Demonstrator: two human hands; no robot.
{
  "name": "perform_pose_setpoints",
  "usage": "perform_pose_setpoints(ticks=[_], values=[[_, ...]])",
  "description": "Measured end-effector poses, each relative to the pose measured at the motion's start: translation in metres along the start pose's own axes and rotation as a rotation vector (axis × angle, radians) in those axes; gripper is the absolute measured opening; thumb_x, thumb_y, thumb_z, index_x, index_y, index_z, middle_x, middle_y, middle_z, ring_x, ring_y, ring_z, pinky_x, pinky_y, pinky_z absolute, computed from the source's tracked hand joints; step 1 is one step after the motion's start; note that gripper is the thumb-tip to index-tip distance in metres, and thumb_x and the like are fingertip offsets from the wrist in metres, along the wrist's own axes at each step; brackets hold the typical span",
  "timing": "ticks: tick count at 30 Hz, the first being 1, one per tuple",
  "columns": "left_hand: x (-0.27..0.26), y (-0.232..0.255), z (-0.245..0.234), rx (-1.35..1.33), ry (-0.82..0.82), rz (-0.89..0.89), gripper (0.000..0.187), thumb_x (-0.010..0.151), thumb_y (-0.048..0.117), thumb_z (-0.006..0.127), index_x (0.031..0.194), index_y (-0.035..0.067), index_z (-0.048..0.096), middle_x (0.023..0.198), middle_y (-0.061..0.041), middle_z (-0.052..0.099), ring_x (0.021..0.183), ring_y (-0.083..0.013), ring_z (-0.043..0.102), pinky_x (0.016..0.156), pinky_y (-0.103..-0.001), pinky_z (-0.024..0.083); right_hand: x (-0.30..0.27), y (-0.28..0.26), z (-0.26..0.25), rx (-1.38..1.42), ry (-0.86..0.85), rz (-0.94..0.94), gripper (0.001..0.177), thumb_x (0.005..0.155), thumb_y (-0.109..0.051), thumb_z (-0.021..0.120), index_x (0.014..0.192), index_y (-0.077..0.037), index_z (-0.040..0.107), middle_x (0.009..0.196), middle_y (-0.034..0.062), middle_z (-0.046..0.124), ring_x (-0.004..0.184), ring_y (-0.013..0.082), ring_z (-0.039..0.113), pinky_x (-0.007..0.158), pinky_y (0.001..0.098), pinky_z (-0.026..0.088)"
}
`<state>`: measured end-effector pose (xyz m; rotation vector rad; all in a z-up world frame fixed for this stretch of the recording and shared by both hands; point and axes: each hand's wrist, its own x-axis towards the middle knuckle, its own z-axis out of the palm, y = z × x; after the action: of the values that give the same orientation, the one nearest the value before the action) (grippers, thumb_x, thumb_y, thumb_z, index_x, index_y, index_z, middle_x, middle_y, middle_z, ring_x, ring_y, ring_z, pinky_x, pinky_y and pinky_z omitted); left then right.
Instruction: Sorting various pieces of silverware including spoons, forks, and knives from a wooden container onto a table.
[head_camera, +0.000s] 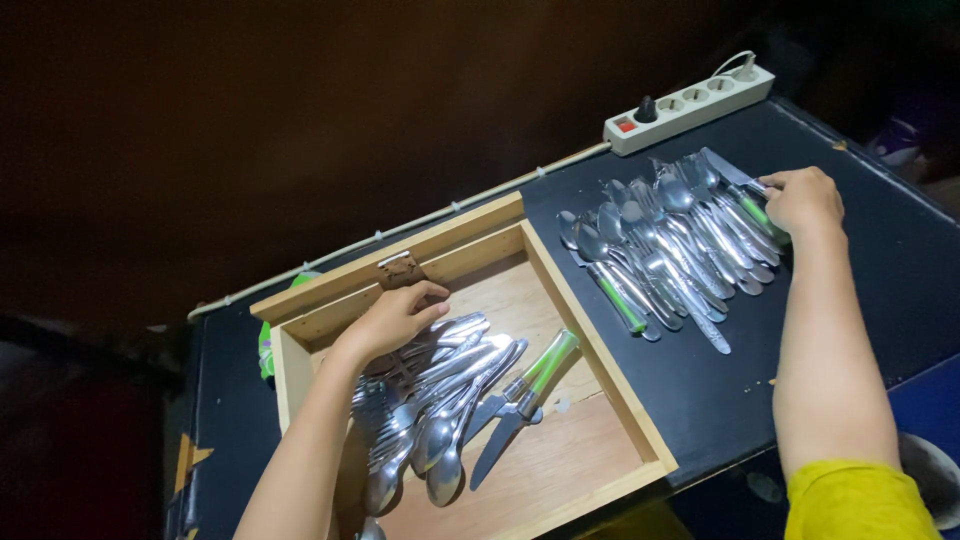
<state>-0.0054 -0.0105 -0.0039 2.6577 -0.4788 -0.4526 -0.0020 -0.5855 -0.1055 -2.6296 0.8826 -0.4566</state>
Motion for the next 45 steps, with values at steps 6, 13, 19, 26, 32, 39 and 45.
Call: perform_pose_setpoints(ticks=[6, 13, 19, 26, 32, 39, 45], values=[[0.004, -0.009, 0.004, -0.006, 0.018, 0.044, 0.042, 0.096, 0.040, 0.059, 0.130, 0.017, 0.066, 0.130, -0.001, 0.070, 0.108, -0.0209, 0.072, 0.098, -0.037, 0.056, -0.003, 0.000, 0.000, 0.047, -0.070, 0.009, 0.026, 0.099, -0.013, 0.068, 0.123, -0.017, 0.079, 0.114, 0.0196, 0.075, 0.096, 0.0411, 0.071, 0.087, 0.0554, 0.054], [-0.001, -0.006, -0.003, -0.001, 0.034, 0.031, 0.042, 0.096, 0.042, 0.058, 0.130, 0.018, 0.067, 0.120, -0.007, 0.074, 0.102, -0.0230, 0.074, 0.090, -0.038, 0.059, -0.101, -0.142, -0.048, 0.185, 0.398, -0.777, 0.021, 0.099, -0.002, 0.070, 0.117, -0.006, 0.080, 0.102, 0.0168, 0.069, 0.093, 0.0283, 0.061, 0.083, 0.0403, 0.050], [0.002, -0.014, -0.005, -0.099, -0.086, 0.057, 0.043, 0.101, 0.040, 0.055, 0.136, 0.016, 0.062, 0.100, -0.013, 0.075, 0.111, -0.0350, 0.068, 0.098, -0.048, 0.052, -0.232, -0.240, -0.068, 0.486, -0.432, -1.304, 0.007, 0.086, -0.013, 0.072, 0.093, -0.015, 0.073, 0.079, 0.0033, 0.078, 0.080, 0.0278, 0.073, 0.076, 0.0416, 0.057], [0.009, -0.019, -0.003, -0.076, -0.078, 0.098, 0.041, 0.101, 0.039, 0.054, 0.133, 0.017, 0.063, 0.101, -0.017, 0.076, 0.111, -0.0396, 0.067, 0.098, -0.051, 0.052, -0.259, -0.274, -0.021, 0.162, -0.380, -1.610, 0.032, 0.080, -0.034, 0.082, 0.094, -0.012, 0.064, 0.090, 0.0047, 0.068, 0.090, 0.0292, 0.070, 0.076, 0.0412, 0.056], [0.010, -0.022, -0.001, -0.076, -0.082, 0.109, 0.042, 0.100, 0.039, 0.055, 0.134, 0.018, 0.063, 0.103, -0.017, 0.076, 0.112, -0.0398, 0.067, 0.099, -0.051, 0.051, -0.274, -0.285, -0.001, 0.092, -0.461, -1.664, 0.036, 0.085, -0.034, 0.077, 0.104, -0.010, 0.057, 0.097, 0.0053, 0.059, 0.094, 0.0314, 0.066, 0.074, 0.0425, 0.057], [0.004, -0.020, -0.007, -0.166, -0.084, 0.095, 0.047, 0.100, 0.045, 0.053, 0.135, 0.016, 0.062, 0.103, -0.014, 0.078, 0.111, -0.0359, 0.068, 0.100, -0.050, 0.051, -0.257, -0.277, -0.012, 0.183, -0.465, -1.530, 0.020, 0.089, -0.032, 0.073, 0.096, -0.018, 0.060, 0.085, -0.0019, 0.067, 0.086, 0.0274, 0.072, 0.073, 0.0415, 0.057], [0.007, -0.023, -0.010, -0.546, -0.152, 0.145, 0.046, 0.101, 0.048, 0.054, 0.127, 0.013, 0.069, 0.103, -0.011, 0.078, 0.092, -0.0192, 0.072, 0.090, -0.034, 0.056, -0.245, -0.274, -0.032, 0.177, -0.498, -1.277, 0.008, 0.090, -0.019, 0.071, 0.094, -0.023, 0.066, 0.090, -0.0072, 0.078, 0.089, 0.0252, 0.074, 0.077, 0.0397, 0.058]])
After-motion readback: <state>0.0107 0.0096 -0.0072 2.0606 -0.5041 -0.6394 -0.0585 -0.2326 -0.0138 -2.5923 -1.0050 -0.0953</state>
